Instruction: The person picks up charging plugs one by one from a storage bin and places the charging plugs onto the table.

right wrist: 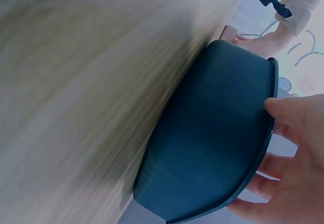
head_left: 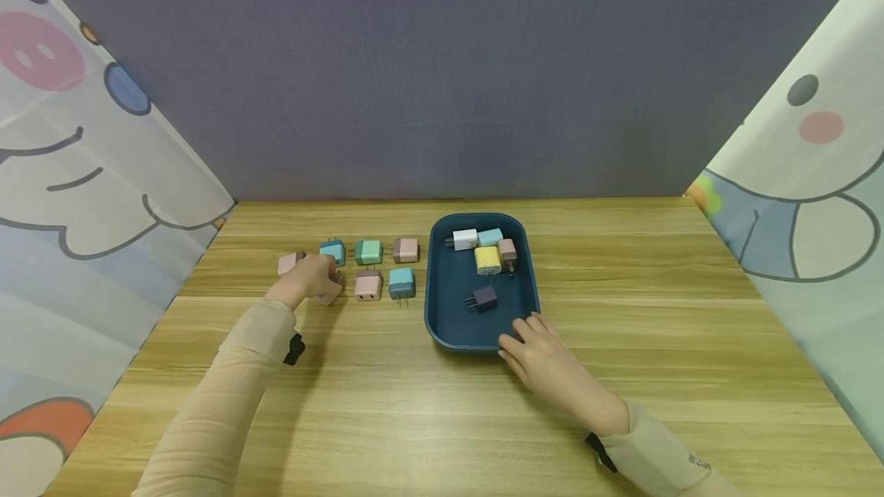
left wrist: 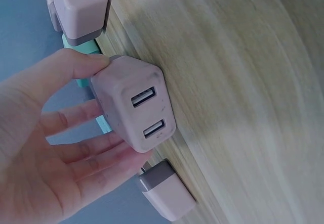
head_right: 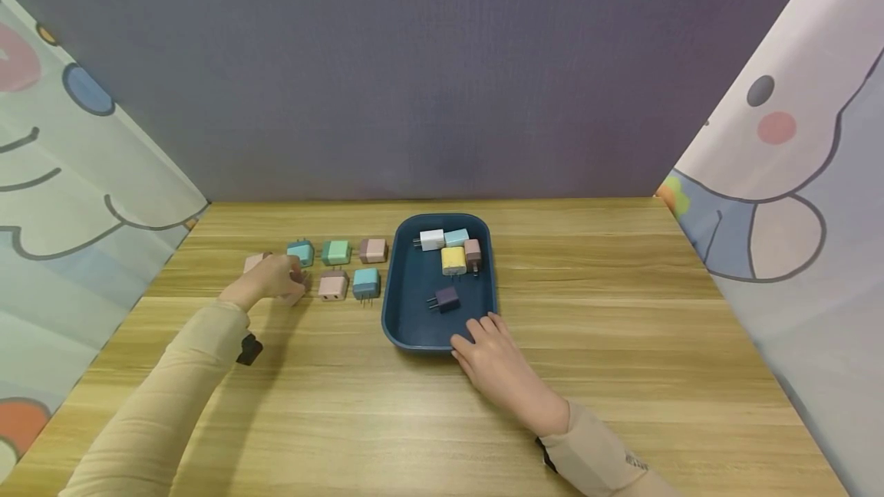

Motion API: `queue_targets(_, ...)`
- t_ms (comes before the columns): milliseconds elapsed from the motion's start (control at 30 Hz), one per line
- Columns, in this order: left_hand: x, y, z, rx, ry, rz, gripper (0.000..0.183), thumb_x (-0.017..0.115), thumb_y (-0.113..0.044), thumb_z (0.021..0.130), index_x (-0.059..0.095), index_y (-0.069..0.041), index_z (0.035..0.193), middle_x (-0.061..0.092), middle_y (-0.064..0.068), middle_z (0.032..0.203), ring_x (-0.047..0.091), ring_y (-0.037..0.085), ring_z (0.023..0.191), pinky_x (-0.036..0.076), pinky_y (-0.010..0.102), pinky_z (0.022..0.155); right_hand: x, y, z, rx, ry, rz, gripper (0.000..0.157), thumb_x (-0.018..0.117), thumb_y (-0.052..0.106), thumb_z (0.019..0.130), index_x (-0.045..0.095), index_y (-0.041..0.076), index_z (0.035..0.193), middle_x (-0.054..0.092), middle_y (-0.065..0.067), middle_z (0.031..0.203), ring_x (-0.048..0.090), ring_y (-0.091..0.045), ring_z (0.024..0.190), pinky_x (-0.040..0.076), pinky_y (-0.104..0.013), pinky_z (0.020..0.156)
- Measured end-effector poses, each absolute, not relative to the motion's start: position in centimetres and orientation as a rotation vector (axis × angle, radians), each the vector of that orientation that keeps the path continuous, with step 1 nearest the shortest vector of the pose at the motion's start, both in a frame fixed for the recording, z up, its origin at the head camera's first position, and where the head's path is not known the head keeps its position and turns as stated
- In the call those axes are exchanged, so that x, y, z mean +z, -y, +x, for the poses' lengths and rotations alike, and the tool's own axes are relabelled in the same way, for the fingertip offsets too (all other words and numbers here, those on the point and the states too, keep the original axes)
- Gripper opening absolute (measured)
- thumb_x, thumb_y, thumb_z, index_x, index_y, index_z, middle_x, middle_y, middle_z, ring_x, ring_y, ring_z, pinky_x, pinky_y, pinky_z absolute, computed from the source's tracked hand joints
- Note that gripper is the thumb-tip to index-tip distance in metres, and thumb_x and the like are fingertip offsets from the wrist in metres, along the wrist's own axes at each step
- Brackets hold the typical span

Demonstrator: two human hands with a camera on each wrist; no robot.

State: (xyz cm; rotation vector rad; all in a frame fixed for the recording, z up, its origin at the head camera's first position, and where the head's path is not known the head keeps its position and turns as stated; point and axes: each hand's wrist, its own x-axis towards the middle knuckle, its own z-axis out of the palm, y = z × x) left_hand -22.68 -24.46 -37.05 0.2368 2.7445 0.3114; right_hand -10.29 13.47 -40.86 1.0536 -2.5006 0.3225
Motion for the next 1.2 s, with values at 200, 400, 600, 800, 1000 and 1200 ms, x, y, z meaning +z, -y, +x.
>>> queue_targets(200, -37.0, 24.4, -22.5, 0.305, -2.747, 0.236, 0.034, 0.058, -0.012, 0.075, 0.053, 0.008, 0.102, 0.056, 0.022, 0.098, 0.05, 0.025, 0.079, 0.046, 0.04, 0.07, -40.9, -13.5, -10.3, 0.32, 2.489, 1.055, 0.011, 0.068, 0.015, 0.076, 0.059, 0.012, 0.08, 0.047, -0.003, 0.074, 0.05, -0.021, 0.074, 0.043, -0.045, 0.081)
queue_targets(400, -36.6, 24.2, -22.2, 0.259, -2.734, 0.215, 0.038, 0.053, -0.016, 0.082, 0.051, 0.008, 0.113, 0.054, 0.025, 0.11, 0.054, 0.034, 0.093, 0.045, 0.046, 0.077, -40.9, -13.5, -10.3, 0.334, 2.485, 1.069, 0.008, 0.064, 0.017, 0.079, 0.058, 0.012, 0.08, 0.046, -0.003, 0.073, 0.05, -0.021, 0.073, 0.043, -0.046, 0.081)
queue_targets(600, -35.7, 23.4, -22.0, 0.153, -2.742, 0.227, 0.037, 0.05, -0.02, 0.089, 0.049, 0.005, 0.117, 0.052, 0.024, 0.116, 0.052, 0.039, 0.101, 0.044, 0.049, 0.08, -41.0, -13.6, -10.4, 0.348, 2.485, 1.074, 0.029, 0.038, 0.028, 0.095, 0.058, 0.013, 0.08, 0.047, -0.003, 0.074, 0.05, -0.022, 0.074, 0.042, -0.046, 0.081)
queue_targets(800, -34.7, 22.1, -21.7, 0.084, -2.778, 0.297, 0.036, 0.054, -0.021, 0.089, 0.052, 0.004, 0.115, 0.054, 0.022, 0.115, 0.053, 0.036, 0.1, 0.046, 0.047, 0.079, -41.0, -13.5, -10.4, 0.342, 2.496, 1.058, 0.009, 0.067, 0.015, 0.076, 0.059, 0.012, 0.08, 0.047, -0.003, 0.074, 0.051, -0.021, 0.074, 0.043, -0.046, 0.081)
queue_targets(1000, -33.8, 20.6, -21.4, 0.081, -2.82, 0.378, 0.038, 0.057, -0.021, 0.086, 0.054, 0.005, 0.115, 0.055, 0.021, 0.114, 0.053, 0.037, 0.101, 0.046, 0.046, 0.079, -40.9, -13.5, -10.4, 0.343, 2.512, 1.063, 0.007, 0.066, 0.015, 0.078, 0.06, 0.012, 0.081, 0.049, -0.003, 0.075, 0.052, -0.021, 0.076, 0.042, -0.047, 0.084)
queue_targets(1200, -33.1, 18.9, -20.9, 0.056, -2.832, 0.457, 0.038, 0.057, -0.023, 0.087, 0.054, 0.003, 0.115, 0.06, 0.02, 0.105, 0.062, 0.028, 0.071, 0.051, 0.041, 0.07, -40.8, -13.5, -10.3, 0.337, 2.519, 1.047, 0.009, 0.067, 0.015, 0.077, 0.06, 0.013, 0.081, 0.048, -0.003, 0.075, 0.052, -0.022, 0.076, 0.043, -0.047, 0.083)
